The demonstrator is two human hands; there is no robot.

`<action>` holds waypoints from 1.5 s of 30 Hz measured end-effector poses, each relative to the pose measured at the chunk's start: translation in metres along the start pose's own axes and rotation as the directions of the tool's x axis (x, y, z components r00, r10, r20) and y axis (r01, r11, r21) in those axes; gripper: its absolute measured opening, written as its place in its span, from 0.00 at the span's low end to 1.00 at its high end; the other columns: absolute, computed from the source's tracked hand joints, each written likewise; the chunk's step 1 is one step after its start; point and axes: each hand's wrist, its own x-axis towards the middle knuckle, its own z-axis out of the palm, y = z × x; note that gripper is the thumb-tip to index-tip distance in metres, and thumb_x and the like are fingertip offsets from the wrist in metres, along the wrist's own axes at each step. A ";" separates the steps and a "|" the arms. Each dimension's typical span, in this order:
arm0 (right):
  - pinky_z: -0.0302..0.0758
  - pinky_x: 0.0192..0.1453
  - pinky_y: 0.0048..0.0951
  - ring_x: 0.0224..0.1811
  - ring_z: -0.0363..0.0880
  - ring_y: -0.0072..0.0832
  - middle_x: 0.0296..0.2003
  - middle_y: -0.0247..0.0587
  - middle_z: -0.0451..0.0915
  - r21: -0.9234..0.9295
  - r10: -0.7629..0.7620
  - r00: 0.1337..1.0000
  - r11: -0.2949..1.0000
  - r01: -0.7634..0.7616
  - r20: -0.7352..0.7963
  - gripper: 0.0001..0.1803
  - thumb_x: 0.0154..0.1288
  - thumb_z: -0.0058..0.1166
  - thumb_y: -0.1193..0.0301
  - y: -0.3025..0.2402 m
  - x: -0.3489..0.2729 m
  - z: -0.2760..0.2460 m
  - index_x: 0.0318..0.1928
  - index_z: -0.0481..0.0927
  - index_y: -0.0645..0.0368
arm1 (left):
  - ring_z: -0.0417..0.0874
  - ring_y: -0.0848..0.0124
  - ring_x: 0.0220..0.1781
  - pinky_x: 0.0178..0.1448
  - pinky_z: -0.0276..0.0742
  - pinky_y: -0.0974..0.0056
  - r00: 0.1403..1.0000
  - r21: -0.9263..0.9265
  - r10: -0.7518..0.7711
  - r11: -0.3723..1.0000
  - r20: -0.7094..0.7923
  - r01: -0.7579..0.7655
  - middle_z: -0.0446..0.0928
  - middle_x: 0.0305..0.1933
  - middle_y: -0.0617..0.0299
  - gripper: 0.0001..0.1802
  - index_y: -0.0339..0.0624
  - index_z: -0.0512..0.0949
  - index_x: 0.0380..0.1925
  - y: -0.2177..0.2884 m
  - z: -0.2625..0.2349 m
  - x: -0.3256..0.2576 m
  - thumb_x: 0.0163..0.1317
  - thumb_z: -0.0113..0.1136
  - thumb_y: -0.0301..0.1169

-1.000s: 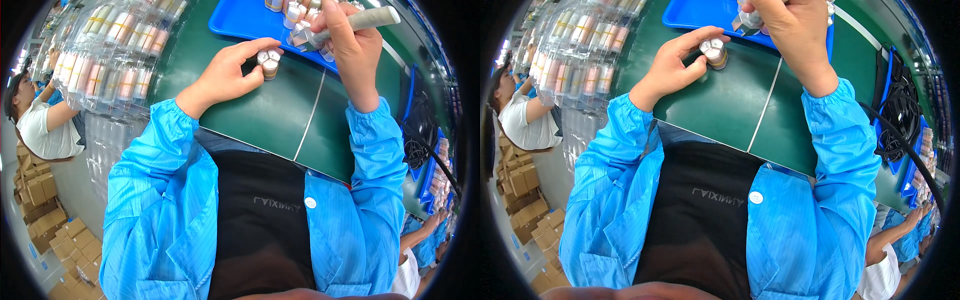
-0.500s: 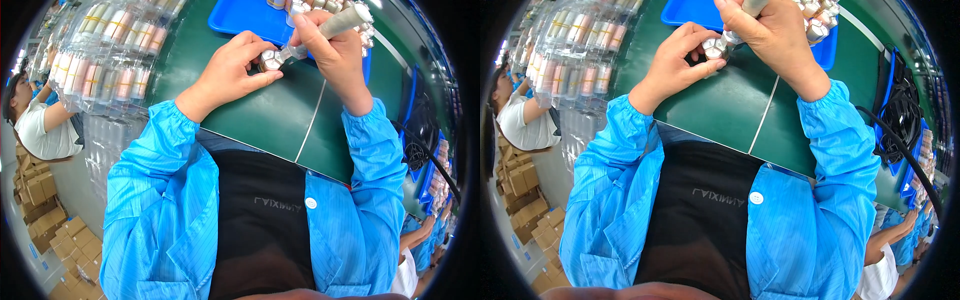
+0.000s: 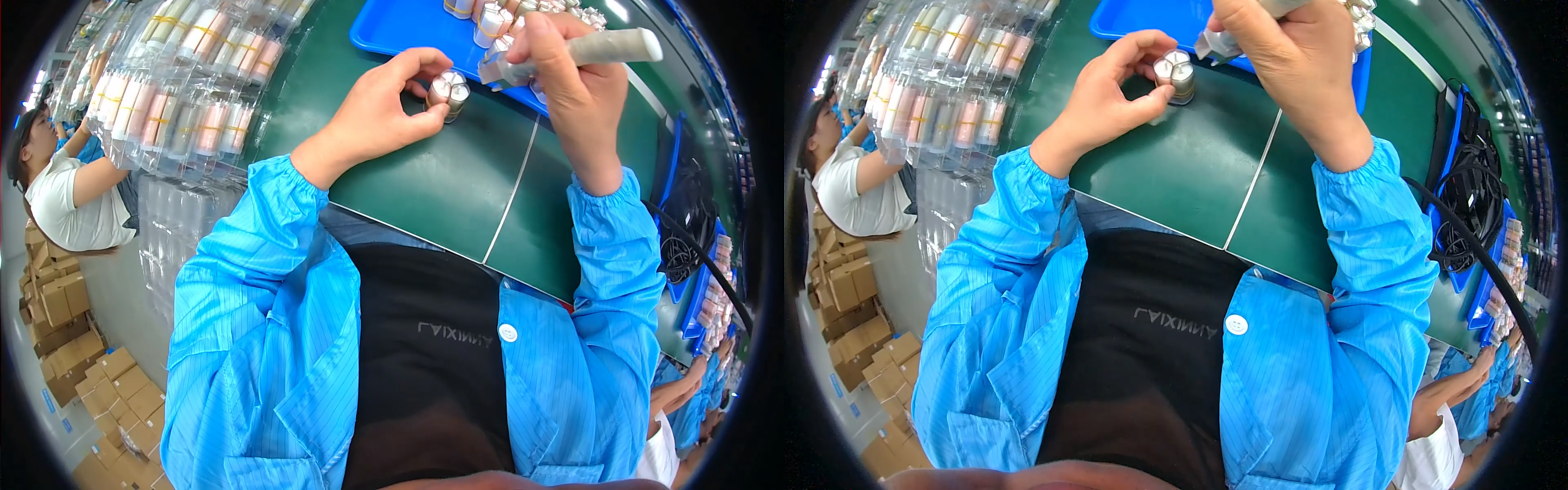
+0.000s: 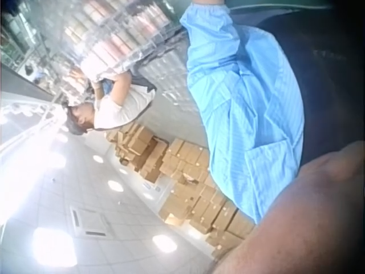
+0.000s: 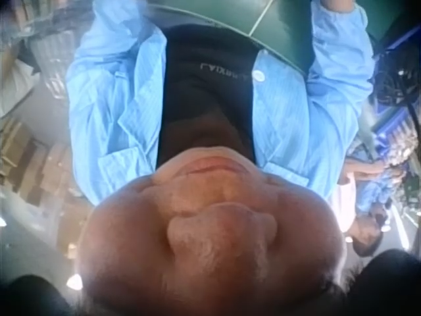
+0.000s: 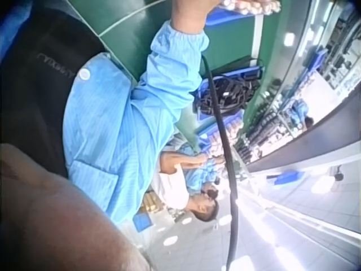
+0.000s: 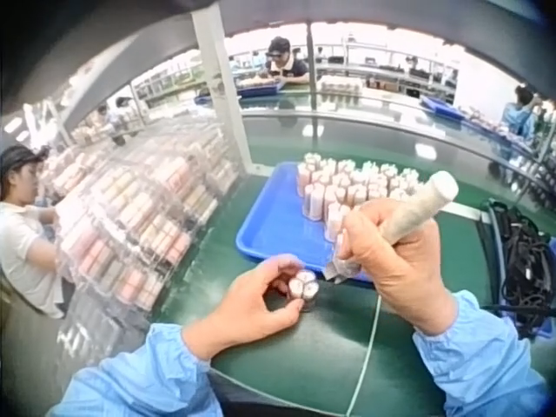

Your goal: Assembling and organizing small electronic or plastic components at a factory workbench using a pen-like applicator and rubber bands.

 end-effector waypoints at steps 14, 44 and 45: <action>0.70 0.31 0.20 0.28 0.76 0.16 0.27 0.32 0.82 0.503 -0.325 0.945 0.811 0.299 -0.038 0.14 0.76 0.56 0.68 0.035 0.015 0.011 0.32 0.82 0.62 | 0.87 0.60 0.46 0.48 0.84 0.62 0.935 0.285 0.351 0.892 0.049 -0.350 0.84 0.50 0.53 0.29 0.41 0.80 0.58 0.006 -0.002 0.003 0.54 0.75 0.23; 0.65 0.30 0.18 0.27 0.72 0.12 0.24 0.26 0.78 -0.010 0.059 0.996 0.998 -0.059 0.060 0.16 0.76 0.59 0.63 0.024 -0.009 0.013 0.30 0.83 0.59 | 0.84 0.67 0.49 0.55 0.79 0.65 0.996 0.126 0.067 0.989 0.060 -0.074 0.82 0.48 0.58 0.25 0.39 0.80 0.55 0.005 0.000 0.003 0.56 0.73 0.29; 0.65 0.30 0.18 0.26 0.72 0.13 0.25 0.27 0.79 -0.004 0.072 0.997 0.997 -0.072 0.035 0.17 0.76 0.58 0.63 0.022 -0.008 0.012 0.30 0.83 0.59 | 0.84 0.67 0.50 0.56 0.79 0.65 0.996 0.118 0.039 0.992 0.082 -0.048 0.82 0.49 0.58 0.25 0.39 0.79 0.57 0.005 -0.002 0.002 0.58 0.72 0.28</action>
